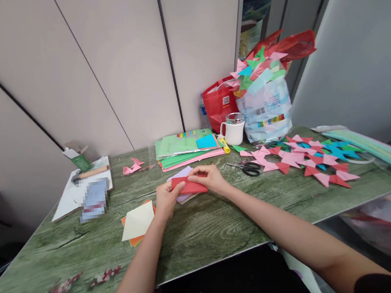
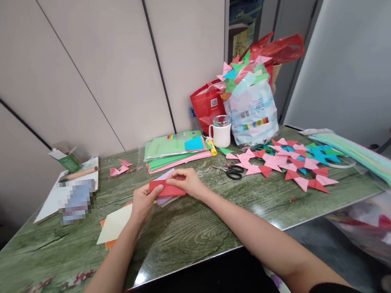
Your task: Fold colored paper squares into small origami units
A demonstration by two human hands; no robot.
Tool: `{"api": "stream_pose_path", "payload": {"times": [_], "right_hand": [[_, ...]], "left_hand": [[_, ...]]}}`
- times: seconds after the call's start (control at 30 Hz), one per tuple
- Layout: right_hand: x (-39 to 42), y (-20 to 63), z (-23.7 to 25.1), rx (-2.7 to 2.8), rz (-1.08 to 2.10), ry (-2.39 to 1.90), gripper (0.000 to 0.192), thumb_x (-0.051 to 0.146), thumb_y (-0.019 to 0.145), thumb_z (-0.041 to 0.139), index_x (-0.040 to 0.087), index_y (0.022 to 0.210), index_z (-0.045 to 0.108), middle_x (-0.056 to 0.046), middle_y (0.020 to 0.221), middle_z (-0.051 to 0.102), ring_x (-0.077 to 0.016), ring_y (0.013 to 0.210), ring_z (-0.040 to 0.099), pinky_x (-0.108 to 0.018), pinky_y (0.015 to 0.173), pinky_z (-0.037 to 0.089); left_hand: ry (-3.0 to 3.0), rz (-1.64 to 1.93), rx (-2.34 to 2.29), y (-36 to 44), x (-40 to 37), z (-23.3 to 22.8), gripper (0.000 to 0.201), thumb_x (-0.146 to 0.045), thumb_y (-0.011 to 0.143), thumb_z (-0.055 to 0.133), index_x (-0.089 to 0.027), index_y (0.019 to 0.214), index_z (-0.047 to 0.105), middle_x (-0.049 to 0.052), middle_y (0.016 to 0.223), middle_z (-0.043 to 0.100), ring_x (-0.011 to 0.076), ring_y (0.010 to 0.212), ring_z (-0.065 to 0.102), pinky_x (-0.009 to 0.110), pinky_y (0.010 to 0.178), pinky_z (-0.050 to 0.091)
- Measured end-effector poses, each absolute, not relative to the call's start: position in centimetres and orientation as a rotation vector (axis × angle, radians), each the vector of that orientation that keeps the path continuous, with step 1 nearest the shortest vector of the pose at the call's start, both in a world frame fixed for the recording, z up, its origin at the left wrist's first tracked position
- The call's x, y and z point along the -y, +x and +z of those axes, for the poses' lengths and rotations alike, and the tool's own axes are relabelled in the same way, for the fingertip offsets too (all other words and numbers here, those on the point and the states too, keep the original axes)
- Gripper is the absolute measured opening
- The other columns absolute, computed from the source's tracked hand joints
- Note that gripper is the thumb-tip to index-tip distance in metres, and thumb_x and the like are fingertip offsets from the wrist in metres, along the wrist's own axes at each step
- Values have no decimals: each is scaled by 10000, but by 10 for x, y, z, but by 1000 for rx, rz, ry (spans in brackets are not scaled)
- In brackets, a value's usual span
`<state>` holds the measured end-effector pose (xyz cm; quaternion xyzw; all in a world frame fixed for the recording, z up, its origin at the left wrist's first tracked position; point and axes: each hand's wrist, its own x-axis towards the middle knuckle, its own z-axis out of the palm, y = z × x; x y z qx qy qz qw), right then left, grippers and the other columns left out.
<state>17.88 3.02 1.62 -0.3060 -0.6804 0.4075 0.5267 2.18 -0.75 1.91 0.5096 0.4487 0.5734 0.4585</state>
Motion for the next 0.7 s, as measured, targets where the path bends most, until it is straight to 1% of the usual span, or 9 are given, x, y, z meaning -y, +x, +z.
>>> {"api": "stream_pose_path", "payload": {"times": [0.2, 0.43, 0.5, 0.57, 0.63, 0.7], "right_hand": [[-30, 179, 16, 1617, 1009, -728, 144, 318, 668, 660, 178, 694, 682, -15, 714, 683, -161, 676, 612, -287, 685, 481], [-30, 180, 17, 1622, 999, -730, 137, 307, 667, 661, 172, 683, 676, -18, 710, 678, -162, 682, 611, -288, 689, 481], [-30, 180, 17, 1612, 990, -736, 147, 312, 655, 674, 174, 706, 674, -21, 729, 679, -165, 706, 612, -292, 706, 481], [-31, 179, 16, 1585, 1008, -730, 210, 313, 620, 703, 176, 776, 671, -29, 795, 681, -170, 755, 614, -293, 723, 481], [-32, 179, 14, 1538, 1088, -705, 331, 311, 571, 738, 178, 863, 654, -37, 857, 676, -172, 782, 618, -290, 718, 488], [-34, 178, 12, 1492, 1189, -669, 418, 311, 536, 758, 178, 912, 634, -36, 857, 673, -171, 772, 625, -290, 708, 496]], "left_hand": [[1243, 1412, -1093, 21, 7, 17, 239, -303, 561, 738, -130, 722, 707, 31, 671, 696, 139, 579, 584, 248, 590, 454], [1233, 1414, -1078, 22, 7, 18, 242, -306, 555, 742, -125, 712, 706, 31, 653, 691, 142, 567, 585, 251, 576, 455], [1229, 1430, -1073, 21, 7, 17, 239, -304, 553, 744, -122, 703, 703, 30, 650, 690, 139, 566, 585, 249, 576, 455], [1216, 1467, -1068, 20, 6, 17, 233, -304, 558, 742, -124, 701, 698, 24, 653, 690, 132, 566, 584, 244, 577, 456], [1193, 1518, -1063, 18, 4, 18, 235, -309, 566, 738, -128, 709, 692, 17, 655, 690, 128, 572, 587, 245, 588, 462], [1168, 1563, -1055, 17, 3, 20, 245, -314, 567, 738, -129, 721, 688, 15, 653, 691, 131, 583, 595, 254, 607, 472]]}}
